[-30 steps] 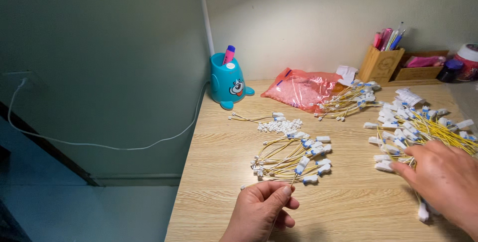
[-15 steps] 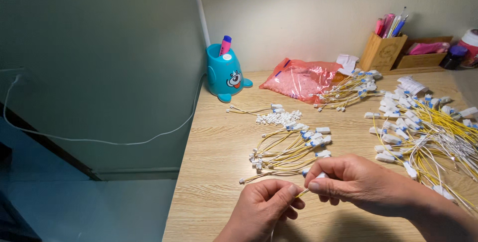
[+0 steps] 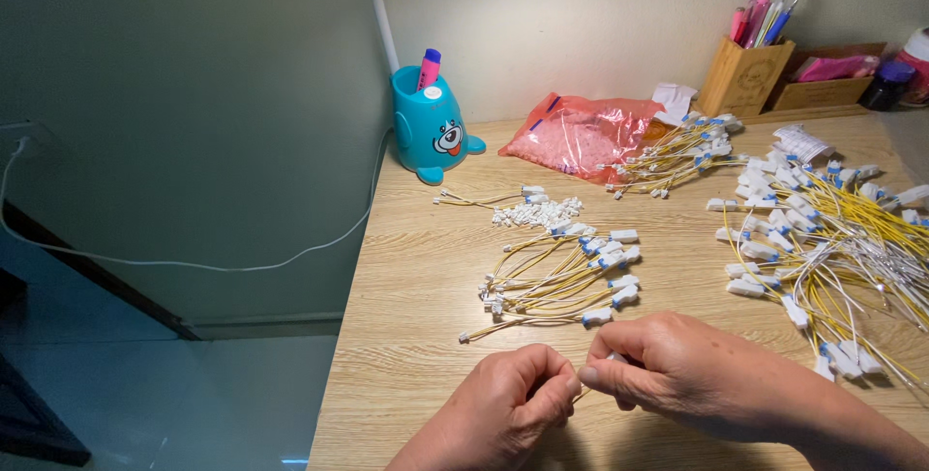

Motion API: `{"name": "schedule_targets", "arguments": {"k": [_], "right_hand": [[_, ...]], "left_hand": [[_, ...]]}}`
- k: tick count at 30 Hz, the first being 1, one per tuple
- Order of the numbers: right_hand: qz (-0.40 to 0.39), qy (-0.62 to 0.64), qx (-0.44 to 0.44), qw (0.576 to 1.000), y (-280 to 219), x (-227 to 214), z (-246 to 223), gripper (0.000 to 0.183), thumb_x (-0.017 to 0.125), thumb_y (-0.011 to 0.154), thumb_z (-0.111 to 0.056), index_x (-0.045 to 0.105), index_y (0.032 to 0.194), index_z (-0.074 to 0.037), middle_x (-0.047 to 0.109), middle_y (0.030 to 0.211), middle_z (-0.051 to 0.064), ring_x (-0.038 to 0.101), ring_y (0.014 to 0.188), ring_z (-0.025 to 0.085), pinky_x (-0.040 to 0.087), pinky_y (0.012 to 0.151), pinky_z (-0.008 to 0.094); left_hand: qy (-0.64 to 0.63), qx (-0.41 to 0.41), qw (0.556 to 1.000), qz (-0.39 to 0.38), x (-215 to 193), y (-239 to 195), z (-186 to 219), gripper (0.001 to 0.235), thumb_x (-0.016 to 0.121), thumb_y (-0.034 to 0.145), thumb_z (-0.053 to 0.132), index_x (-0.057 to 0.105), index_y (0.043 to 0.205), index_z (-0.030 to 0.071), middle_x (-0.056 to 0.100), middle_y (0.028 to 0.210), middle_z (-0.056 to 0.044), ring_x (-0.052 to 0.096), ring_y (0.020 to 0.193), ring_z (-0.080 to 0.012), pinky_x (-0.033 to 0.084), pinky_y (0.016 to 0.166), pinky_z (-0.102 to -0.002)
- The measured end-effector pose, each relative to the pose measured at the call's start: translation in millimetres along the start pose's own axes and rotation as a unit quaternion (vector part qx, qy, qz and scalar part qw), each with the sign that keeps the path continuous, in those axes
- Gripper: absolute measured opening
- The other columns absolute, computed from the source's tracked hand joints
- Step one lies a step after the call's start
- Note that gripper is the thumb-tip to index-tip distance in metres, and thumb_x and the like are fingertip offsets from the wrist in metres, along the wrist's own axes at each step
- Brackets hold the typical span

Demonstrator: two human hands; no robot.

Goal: The person assembles small white plastic LED connectors onto yellow wires by hand. They repeatedly pick up a connector and a wire, insert the wire into the connector, and place the finished assembly on the table among other completed units.

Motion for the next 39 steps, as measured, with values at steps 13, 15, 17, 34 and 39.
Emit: {"name": "schedule_targets", "arguments": {"k": [13,15,17,34,39], "right_hand": [[0.082,0.104,0.096,0.987,8,-14,48,0.038,0.063,0.09,-0.044,0.071,0.067,-0.014,0.067,0.061,-0.002,0.051,0.055,0.01,0.04,0.055,0.025],[0.079,0.101,0.082,0.988,15,-5,70,0.035,0.062,0.091,-0.043,0.072,0.071,-0.016,0.06,0.063,-0.004,0.049,0.059,0.009,0.041,0.058,0.025],[0.073,0.1,0.068,0.99,18,0,76,0.032,0.062,0.092,-0.042,0.074,0.075,-0.017,0.052,0.065,-0.005,0.047,0.064,0.008,0.041,0.061,0.025],[0.31,-0.074,-0.275,0.907,19,19,8,0.028,0.07,0.082,-0.039,0.065,0.102,-0.02,0.067,0.104,0.002,0.063,0.097,0.022,0.046,0.085,0.037],[0.275,0.063,-0.26,0.923,39,41,-3,0.008,0.072,0.082,-0.028,0.069,0.086,-0.022,0.068,0.077,-0.005,0.064,0.067,0.012,0.05,0.06,0.026]], "left_hand": [[0.116,-0.061,0.991,0.027,-47,-11,4,0.01,0.063,0.09,0.023,0.073,0.09,0.019,0.065,0.077,0.01,0.053,0.072,-0.004,0.044,0.069,-0.022],[0.136,-0.093,0.986,0.026,-50,-14,9,0.013,0.061,0.091,0.025,0.074,0.094,0.022,0.06,0.074,0.01,0.05,0.07,-0.0048,0.041,0.068,-0.022],[0.157,-0.129,0.979,0.024,-49,-14,2,0.016,0.06,0.093,0.028,0.075,0.097,0.025,0.056,0.071,0.01,0.048,0.068,-0.0056,0.039,0.067,-0.022],[-0.117,-0.074,0.984,0.114,-41,1,-17,0.028,0.068,0.081,-0.003,0.061,0.104,0.011,0.059,0.061,-0.002,0.048,0.055,-0.0084,0.039,0.054,-0.024],[-0.158,-0.071,0.975,0.136,-39,2,-20,0.033,0.072,0.078,-0.003,0.06,0.107,0.01,0.064,0.062,-0.005,0.052,0.053,-0.0084,0.039,0.05,-0.024]]}}
Point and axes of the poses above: each hand's wrist, its own y-axis towards the middle knuckle, its own x-axis out of the palm, z = x × y, the point moved 6 cm from there along y, towards the middle knuckle
